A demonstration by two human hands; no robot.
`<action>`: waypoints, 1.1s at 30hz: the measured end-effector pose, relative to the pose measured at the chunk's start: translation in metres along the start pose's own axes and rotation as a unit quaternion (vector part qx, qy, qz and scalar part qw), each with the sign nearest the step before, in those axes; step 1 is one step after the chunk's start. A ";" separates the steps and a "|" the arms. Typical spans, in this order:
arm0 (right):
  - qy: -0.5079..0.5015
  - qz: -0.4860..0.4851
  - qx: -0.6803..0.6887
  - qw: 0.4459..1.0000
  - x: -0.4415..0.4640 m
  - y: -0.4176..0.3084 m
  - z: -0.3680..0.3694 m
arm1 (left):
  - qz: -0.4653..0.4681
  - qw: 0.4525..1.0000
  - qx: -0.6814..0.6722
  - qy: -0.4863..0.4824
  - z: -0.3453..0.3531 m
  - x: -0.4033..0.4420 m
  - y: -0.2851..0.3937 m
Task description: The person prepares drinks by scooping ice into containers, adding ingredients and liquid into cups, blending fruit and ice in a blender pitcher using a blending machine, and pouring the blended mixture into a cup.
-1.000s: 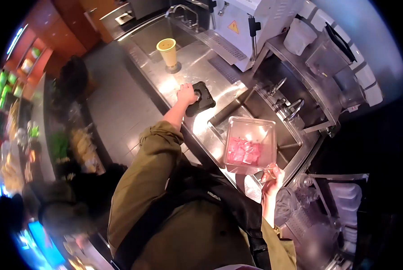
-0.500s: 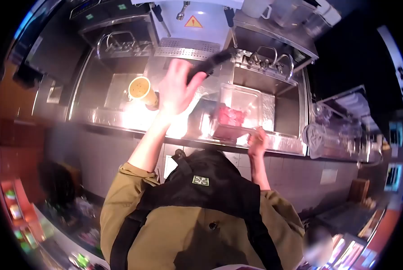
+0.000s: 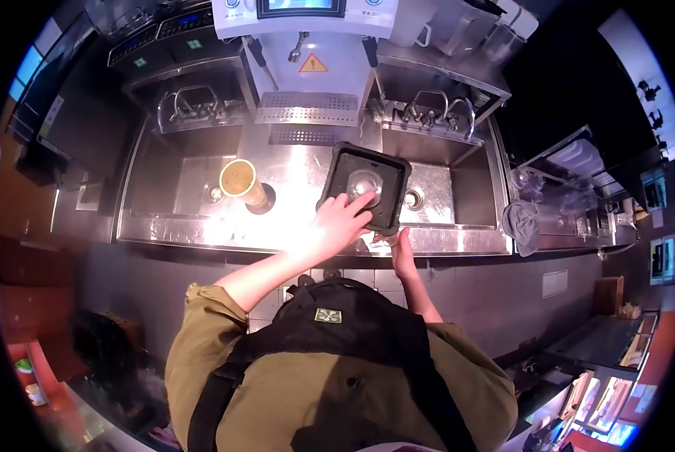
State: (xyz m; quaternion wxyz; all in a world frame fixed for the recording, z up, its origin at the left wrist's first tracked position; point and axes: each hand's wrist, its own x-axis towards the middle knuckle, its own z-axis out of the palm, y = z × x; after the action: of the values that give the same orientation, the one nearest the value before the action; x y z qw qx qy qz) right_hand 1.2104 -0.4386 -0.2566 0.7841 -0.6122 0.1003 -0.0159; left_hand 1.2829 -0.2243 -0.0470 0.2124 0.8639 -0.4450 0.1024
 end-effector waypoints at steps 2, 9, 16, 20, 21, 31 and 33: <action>-0.021 0.049 0.001 0.999 0.001 0.000 -0.007 | 0.011 1.000 0.017 -0.019 -0.014 0.008 0.000; -0.052 0.198 -0.026 0.979 0.000 -0.074 0.012 | -0.126 0.988 0.046 -0.078 0.020 0.139 -0.002; 0.037 0.149 -0.031 0.988 -0.003 -0.104 0.065 | -0.234 0.971 -0.013 -0.053 0.058 0.135 -0.026; 0.183 0.075 -0.016 0.980 -0.002 -0.080 0.074 | -0.200 0.979 -0.006 -0.036 0.066 0.138 -0.029; 0.170 0.061 -0.021 0.983 -0.004 -0.082 0.071 | -0.200 0.977 -0.030 -0.064 0.065 0.138 -0.029; 0.242 -0.039 -0.284 0.927 -0.054 -0.222 0.139 | -0.099 0.968 0.080 0.215 -0.279 0.028 -0.303; 0.267 -0.040 -0.328 0.905 -0.073 -0.248 0.192 | -0.081 0.927 0.203 0.304 -0.320 0.035 -0.402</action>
State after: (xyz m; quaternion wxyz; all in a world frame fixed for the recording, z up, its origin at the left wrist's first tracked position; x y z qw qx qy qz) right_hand 1.1967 -0.3056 0.0368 0.4814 -0.8114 0.2807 -0.1762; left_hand 1.6337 0.1034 0.1394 0.1649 0.8492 -0.2572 0.4307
